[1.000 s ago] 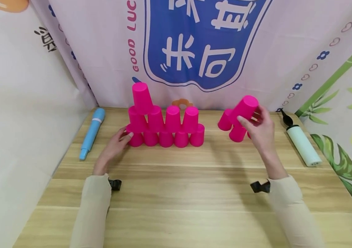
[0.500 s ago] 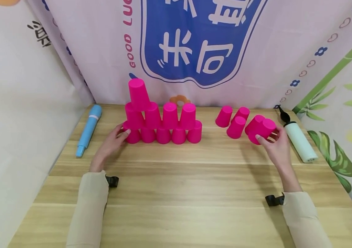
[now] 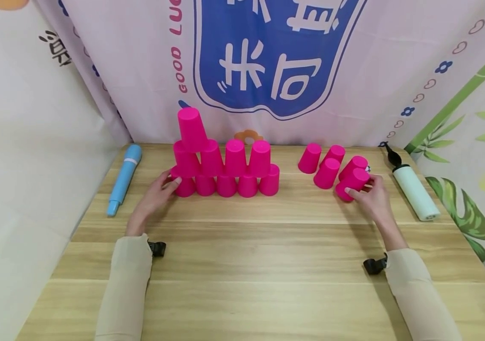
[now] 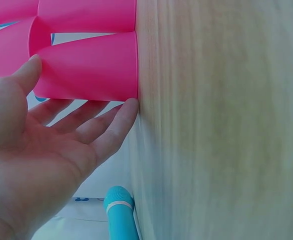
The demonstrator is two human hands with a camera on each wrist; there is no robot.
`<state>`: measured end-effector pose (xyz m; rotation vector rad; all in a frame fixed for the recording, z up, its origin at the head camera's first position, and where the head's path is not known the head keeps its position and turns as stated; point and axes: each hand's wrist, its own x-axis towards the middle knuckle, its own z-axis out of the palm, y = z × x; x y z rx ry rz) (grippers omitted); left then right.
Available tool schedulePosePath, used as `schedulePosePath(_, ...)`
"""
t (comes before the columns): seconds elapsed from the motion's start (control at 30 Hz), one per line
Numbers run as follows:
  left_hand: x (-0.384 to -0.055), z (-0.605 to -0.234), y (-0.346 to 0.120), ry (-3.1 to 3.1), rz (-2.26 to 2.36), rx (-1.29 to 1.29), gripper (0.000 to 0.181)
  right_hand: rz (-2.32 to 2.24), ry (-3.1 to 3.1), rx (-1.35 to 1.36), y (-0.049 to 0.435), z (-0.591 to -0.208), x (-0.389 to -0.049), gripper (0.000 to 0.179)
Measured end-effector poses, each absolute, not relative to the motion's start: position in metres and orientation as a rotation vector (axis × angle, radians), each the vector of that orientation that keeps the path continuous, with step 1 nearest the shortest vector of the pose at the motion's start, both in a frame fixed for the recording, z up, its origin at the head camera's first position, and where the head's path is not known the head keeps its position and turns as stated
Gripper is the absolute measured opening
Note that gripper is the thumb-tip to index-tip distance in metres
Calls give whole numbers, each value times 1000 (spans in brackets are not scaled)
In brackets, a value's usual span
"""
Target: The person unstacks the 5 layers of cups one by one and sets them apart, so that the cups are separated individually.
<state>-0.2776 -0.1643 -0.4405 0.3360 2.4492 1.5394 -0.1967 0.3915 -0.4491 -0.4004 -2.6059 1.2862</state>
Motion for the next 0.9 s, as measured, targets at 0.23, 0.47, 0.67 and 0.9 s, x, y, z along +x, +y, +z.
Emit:
schedulePosePath(0.23, -266, -424, -159, 2448, 1528, 357, 61, 1269, -2638, -402, 393, -451, -201, 78)
schedulePosePath(0.47, -270, -431, -163, 2437, 1545, 321, 63, 1253, -2655, -374, 395, -457, -205, 77)
schedulePosePath(0.67, -281, -453, -171, 2470, 1540, 322, 68, 1263, -2677, -347, 393, -454, -203, 86)
schedulePosePath(0.9, -284, -459, -172, 2486, 1557, 336, 68, 1112, -2566, -285, 376, -426, -183, 83)
